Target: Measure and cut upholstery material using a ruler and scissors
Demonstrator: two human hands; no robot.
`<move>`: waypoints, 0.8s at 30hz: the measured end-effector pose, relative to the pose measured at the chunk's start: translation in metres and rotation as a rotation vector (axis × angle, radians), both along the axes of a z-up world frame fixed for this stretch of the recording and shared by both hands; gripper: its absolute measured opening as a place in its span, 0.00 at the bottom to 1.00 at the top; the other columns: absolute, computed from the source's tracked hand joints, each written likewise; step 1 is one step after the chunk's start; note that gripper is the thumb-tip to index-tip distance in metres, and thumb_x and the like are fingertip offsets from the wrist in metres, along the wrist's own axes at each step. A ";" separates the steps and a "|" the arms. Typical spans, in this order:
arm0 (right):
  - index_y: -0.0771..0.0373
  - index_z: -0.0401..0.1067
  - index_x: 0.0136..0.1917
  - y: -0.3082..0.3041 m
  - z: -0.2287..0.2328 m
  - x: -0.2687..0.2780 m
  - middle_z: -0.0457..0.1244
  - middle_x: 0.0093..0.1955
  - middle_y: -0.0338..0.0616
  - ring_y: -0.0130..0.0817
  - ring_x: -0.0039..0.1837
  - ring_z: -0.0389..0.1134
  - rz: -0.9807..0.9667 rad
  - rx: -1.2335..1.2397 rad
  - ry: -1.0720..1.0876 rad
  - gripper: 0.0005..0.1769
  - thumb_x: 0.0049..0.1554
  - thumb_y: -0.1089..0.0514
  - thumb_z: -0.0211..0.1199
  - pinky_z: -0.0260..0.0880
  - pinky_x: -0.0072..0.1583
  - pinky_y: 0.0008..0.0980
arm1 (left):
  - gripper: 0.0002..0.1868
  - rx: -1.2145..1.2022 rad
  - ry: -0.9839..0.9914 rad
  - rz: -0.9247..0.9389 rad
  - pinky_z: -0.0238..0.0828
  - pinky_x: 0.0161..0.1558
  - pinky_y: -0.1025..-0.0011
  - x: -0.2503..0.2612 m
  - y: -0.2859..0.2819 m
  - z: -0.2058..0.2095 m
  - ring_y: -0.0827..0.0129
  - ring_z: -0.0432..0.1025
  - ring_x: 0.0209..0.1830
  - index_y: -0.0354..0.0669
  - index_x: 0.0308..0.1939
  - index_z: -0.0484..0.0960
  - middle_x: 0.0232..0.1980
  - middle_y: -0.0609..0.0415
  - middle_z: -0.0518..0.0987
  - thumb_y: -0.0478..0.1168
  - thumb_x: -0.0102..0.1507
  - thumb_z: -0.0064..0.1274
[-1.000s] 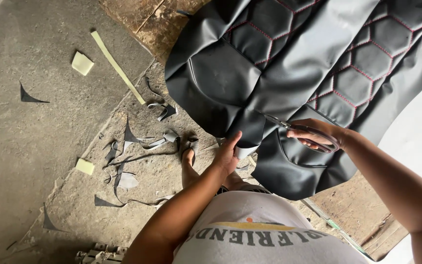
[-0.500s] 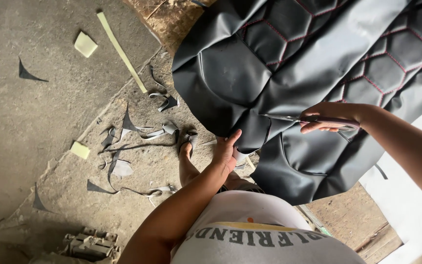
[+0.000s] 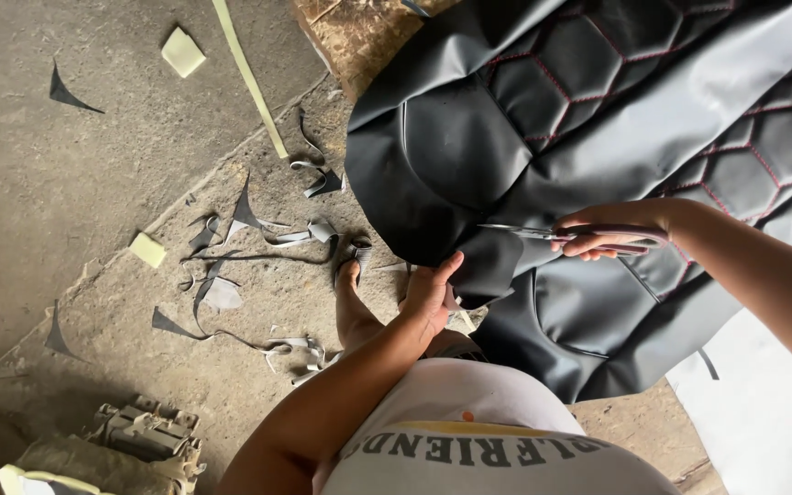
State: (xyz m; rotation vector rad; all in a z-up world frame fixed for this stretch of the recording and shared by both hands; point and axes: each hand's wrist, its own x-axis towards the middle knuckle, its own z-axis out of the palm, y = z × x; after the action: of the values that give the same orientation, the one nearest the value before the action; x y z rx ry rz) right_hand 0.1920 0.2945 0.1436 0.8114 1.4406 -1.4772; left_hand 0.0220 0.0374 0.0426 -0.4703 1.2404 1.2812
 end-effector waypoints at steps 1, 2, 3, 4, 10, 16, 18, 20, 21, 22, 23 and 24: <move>0.58 0.74 0.57 0.003 -0.001 -0.005 0.60 0.41 0.42 0.33 0.44 0.61 0.004 -0.003 0.003 0.12 0.63 0.53 0.58 0.64 0.48 0.29 | 0.26 -0.003 0.003 0.004 0.72 0.58 0.71 -0.001 0.002 0.005 0.69 0.76 0.51 0.47 0.53 0.83 0.49 0.55 0.85 0.44 0.52 0.68; 0.57 0.73 0.57 0.003 -0.003 -0.008 0.60 0.43 0.41 0.32 0.45 0.60 0.000 -0.007 -0.037 0.11 0.63 0.54 0.60 0.63 0.48 0.29 | 0.28 -0.037 0.016 -0.032 0.70 0.56 0.75 -0.002 0.002 0.011 0.71 0.75 0.51 0.47 0.55 0.83 0.49 0.57 0.84 0.46 0.51 0.68; 0.55 0.73 0.57 0.004 -0.005 -0.011 0.60 0.44 0.39 0.32 0.46 0.59 -0.004 -0.011 -0.077 0.10 0.63 0.55 0.62 0.62 0.49 0.30 | 0.31 -0.071 0.029 -0.069 0.67 0.54 0.79 -0.001 0.002 0.016 0.74 0.74 0.50 0.48 0.56 0.82 0.48 0.58 0.83 0.48 0.50 0.68; 0.55 0.73 0.57 0.005 -0.007 -0.014 0.60 0.44 0.39 0.32 0.46 0.59 -0.003 -0.013 -0.077 0.10 0.63 0.55 0.62 0.62 0.49 0.30 | 0.31 -0.073 0.029 -0.068 0.67 0.54 0.79 0.003 -0.004 -0.003 0.74 0.74 0.50 0.48 0.56 0.82 0.48 0.58 0.83 0.48 0.50 0.68; 0.68 0.78 0.52 0.013 0.001 -0.036 0.62 0.25 0.48 0.30 0.24 0.59 0.039 0.106 0.042 0.21 0.48 0.60 0.83 0.60 0.29 0.25 | 0.24 0.030 0.073 0.101 0.80 0.50 0.58 0.010 -0.012 -0.036 0.60 0.80 0.45 0.34 0.48 0.83 0.42 0.47 0.83 0.40 0.53 0.76; 0.64 0.81 0.55 0.015 0.000 -0.049 0.60 0.29 0.42 0.28 0.26 0.56 0.118 0.133 0.023 0.28 0.44 0.55 0.87 0.57 0.28 0.23 | 0.19 0.012 0.091 0.084 0.80 0.48 0.70 0.011 -0.007 -0.027 0.69 0.80 0.42 0.40 0.43 0.85 0.39 0.54 0.83 0.41 0.53 0.75; 0.60 0.80 0.58 0.012 -0.011 -0.056 0.62 0.32 0.42 0.28 0.28 0.59 0.209 0.141 0.077 0.30 0.46 0.48 0.84 0.59 0.30 0.24 | 0.18 0.002 0.056 0.079 0.81 0.46 0.64 0.010 -0.007 -0.028 0.67 0.79 0.39 0.35 0.41 0.86 0.38 0.49 0.84 0.41 0.54 0.75; 0.57 0.81 0.58 0.010 -0.019 -0.055 0.64 0.32 0.42 0.29 0.28 0.59 0.233 0.160 0.083 0.30 0.45 0.47 0.84 0.59 0.29 0.24 | 0.19 -0.008 0.063 0.084 0.80 0.45 0.65 0.005 0.002 0.002 0.67 0.78 0.38 0.34 0.40 0.85 0.37 0.48 0.83 0.42 0.53 0.76; 0.55 0.81 0.58 0.010 -0.023 -0.056 0.66 0.33 0.42 0.31 0.28 0.60 0.253 0.178 0.089 0.30 0.45 0.45 0.84 0.60 0.29 0.24 | 0.21 -0.018 0.069 0.085 0.80 0.44 0.66 0.001 0.006 0.017 0.67 0.78 0.37 0.33 0.40 0.85 0.35 0.48 0.83 0.43 0.52 0.76; 0.55 0.81 0.58 0.009 -0.020 -0.059 0.66 0.33 0.42 0.31 0.28 0.60 0.260 0.180 0.091 0.30 0.45 0.45 0.84 0.60 0.29 0.24 | 0.21 -0.017 0.070 0.093 0.80 0.44 0.66 0.001 0.006 0.018 0.67 0.78 0.37 0.33 0.40 0.85 0.35 0.48 0.83 0.43 0.52 0.76; 0.56 0.82 0.57 0.009 -0.018 -0.061 0.68 0.33 0.45 0.32 0.30 0.61 0.237 0.201 0.085 0.29 0.44 0.47 0.85 0.61 0.30 0.26 | 0.20 -0.026 0.085 0.053 0.80 0.43 0.68 0.000 0.005 0.019 0.68 0.78 0.35 0.35 0.38 0.85 0.34 0.49 0.83 0.45 0.52 0.76; 0.58 0.83 0.56 0.007 -0.015 -0.064 0.71 0.33 0.47 0.33 0.31 0.62 0.215 0.218 0.078 0.29 0.42 0.49 0.86 0.62 0.31 0.28 | 0.20 -0.039 0.097 0.014 0.81 0.42 0.69 0.000 0.002 0.021 0.70 0.78 0.34 0.37 0.36 0.86 0.33 0.50 0.82 0.46 0.51 0.76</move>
State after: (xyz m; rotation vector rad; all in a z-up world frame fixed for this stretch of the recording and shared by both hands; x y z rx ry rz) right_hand 0.1285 0.3010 0.1284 0.7103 1.7126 -1.2157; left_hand 0.0216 0.0391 0.0636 -0.4493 1.3473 1.3068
